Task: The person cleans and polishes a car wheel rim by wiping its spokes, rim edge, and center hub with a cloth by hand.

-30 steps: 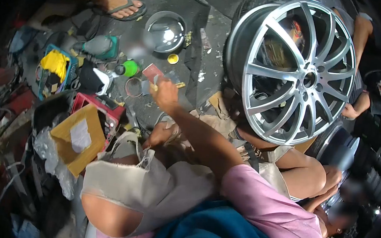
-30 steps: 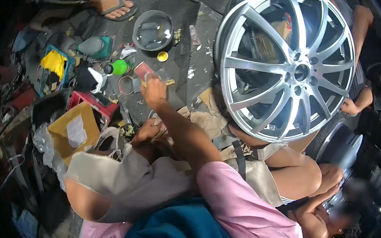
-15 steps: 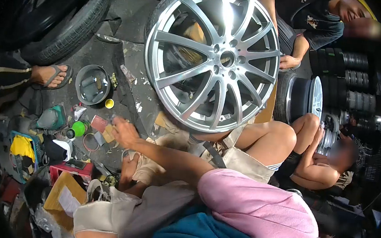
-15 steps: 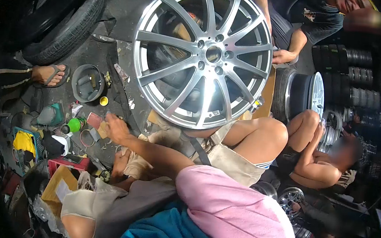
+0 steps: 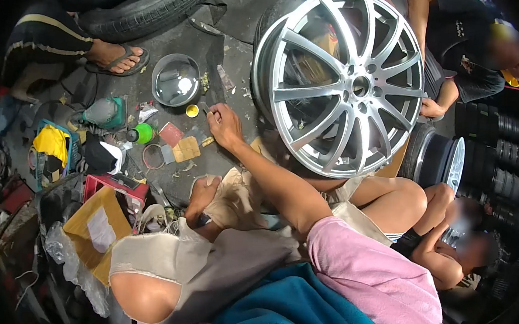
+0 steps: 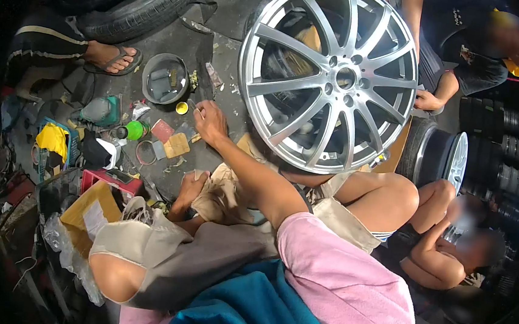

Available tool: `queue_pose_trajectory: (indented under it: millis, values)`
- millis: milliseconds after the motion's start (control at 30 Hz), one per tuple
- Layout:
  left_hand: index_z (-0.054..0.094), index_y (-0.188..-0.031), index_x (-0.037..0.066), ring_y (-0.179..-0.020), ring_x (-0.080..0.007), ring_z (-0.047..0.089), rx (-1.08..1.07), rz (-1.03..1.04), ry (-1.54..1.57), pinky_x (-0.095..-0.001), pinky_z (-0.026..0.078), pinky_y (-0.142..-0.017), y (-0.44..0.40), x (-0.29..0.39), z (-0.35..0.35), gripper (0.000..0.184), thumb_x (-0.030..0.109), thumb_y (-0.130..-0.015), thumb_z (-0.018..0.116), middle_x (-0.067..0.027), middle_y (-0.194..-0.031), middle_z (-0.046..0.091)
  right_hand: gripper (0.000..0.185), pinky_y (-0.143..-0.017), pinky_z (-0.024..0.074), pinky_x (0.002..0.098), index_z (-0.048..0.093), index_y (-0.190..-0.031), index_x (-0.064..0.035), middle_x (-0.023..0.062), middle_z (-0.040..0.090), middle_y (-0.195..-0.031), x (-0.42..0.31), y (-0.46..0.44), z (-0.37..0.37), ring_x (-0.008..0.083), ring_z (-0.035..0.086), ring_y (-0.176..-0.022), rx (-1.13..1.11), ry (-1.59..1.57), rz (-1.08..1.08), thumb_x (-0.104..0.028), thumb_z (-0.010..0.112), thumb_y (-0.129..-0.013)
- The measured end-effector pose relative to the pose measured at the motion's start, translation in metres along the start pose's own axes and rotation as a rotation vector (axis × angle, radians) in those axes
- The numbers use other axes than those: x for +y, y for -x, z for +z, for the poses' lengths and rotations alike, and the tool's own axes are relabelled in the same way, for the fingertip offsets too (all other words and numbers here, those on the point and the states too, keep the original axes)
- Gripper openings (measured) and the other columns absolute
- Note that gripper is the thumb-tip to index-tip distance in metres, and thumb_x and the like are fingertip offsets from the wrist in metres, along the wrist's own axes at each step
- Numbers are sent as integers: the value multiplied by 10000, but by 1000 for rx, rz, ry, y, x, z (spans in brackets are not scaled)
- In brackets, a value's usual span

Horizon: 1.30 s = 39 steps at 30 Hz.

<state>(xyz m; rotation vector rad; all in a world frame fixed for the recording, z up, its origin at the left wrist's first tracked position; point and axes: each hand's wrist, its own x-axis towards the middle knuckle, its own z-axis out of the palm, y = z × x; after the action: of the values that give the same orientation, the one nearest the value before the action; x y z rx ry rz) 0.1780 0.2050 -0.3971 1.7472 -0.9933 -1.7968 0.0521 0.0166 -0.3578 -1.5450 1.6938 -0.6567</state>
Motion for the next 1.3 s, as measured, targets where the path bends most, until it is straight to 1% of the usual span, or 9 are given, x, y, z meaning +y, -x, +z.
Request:
queue_pose_trajectory:
  millis: [67, 133, 200, 267, 333, 467, 700, 967, 1300]
  values:
    - [693, -815, -14, -663, -134, 528, 54, 58, -21, -365, 452, -634, -2, -6, -2, 409, 360, -980, 691, -22, -697, 628, 192, -838, 528, 491, 673, -1094, -73, 173, 667, -958, 1, -5, 5, 383, 668, -905, -22, -4, 3, -194, 657, -946]
    - [702, -819, -15, -662, -142, 539, -30, -14, -188, -376, 469, -646, -9, -8, -8, 416, 371, -976, 693, -24, -704, 637, 182, -786, 543, 425, 702, -1052, -49, 168, 708, -929, 8, -11, 15, 334, 689, -852, 86, 33, -48, -191, 668, -943]
    - [704, -822, -16, -665, -146, 543, -64, -59, -233, -378, 470, -648, -5, -6, -11, 417, 372, -975, 693, -30, -707, 640, 175, -780, 547, 413, 717, -1047, -46, 165, 711, -925, 15, -15, 22, 338, 693, -842, 195, 24, -209, -181, 671, -947]
    - [705, -826, -17, -668, -151, 548, -55, -81, -197, -380, 472, -651, -2, 2, -11, 417, 373, -974, 693, -35, -710, 643, 170, -770, 547, 407, 736, -1045, -53, 151, 710, -905, 14, -18, 21, 315, 692, -815, 104, -16, -153, -179, 696, -938]
    - [707, -829, -18, -671, -155, 553, -41, -94, -156, -382, 474, -654, 7, 6, -11, 418, 374, -974, 693, -41, -713, 645, 166, -795, 525, 449, 717, -1023, -59, 134, 675, -894, 7, -18, 16, 330, 665, -835, -24, -19, -45, -178, 718, -908]
    - [710, -836, -20, -676, -163, 562, -36, -107, -129, -387, 478, -659, 7, 8, -10, 419, 377, -972, 693, -52, -719, 651, 184, -862, 500, 474, 735, -1010, -62, 127, 682, -893, 12, -21, 24, 350, 641, -887, -67, 60, -91, -211, 722, -904]
    - [716, -847, -23, -686, -177, 579, -41, -98, -119, -394, 484, -668, 3, 12, -15, 423, 381, -969, 693, -72, -730, 660, 179, -912, 473, 477, 757, -956, -62, 132, 698, -896, 24, -23, 39, 366, 619, -909, -35, 143, -128, -218, 719, -876]
    - [722, -860, -27, -697, -194, 598, -29, -74, -83, -403, 492, -679, 4, 10, -12, 427, 386, -965, 693, -95, -741, 671, 171, -924, 460, 466, 761, -931, -59, 144, 716, -907, 24, -30, 44, 368, 603, -953, -87, 142, -52, -214, 728, -867]
    - [730, -876, -32, -710, -214, 622, -35, -45, -75, -414, 501, -692, -12, 11, -2, 433, 392, -961, 693, -123, -756, 685, 160, -935, 475, 483, 788, -974, -101, 115, 723, -952, 20, -28, 45, 361, 607, -973, -49, 216, -29, -224, 741, -884]
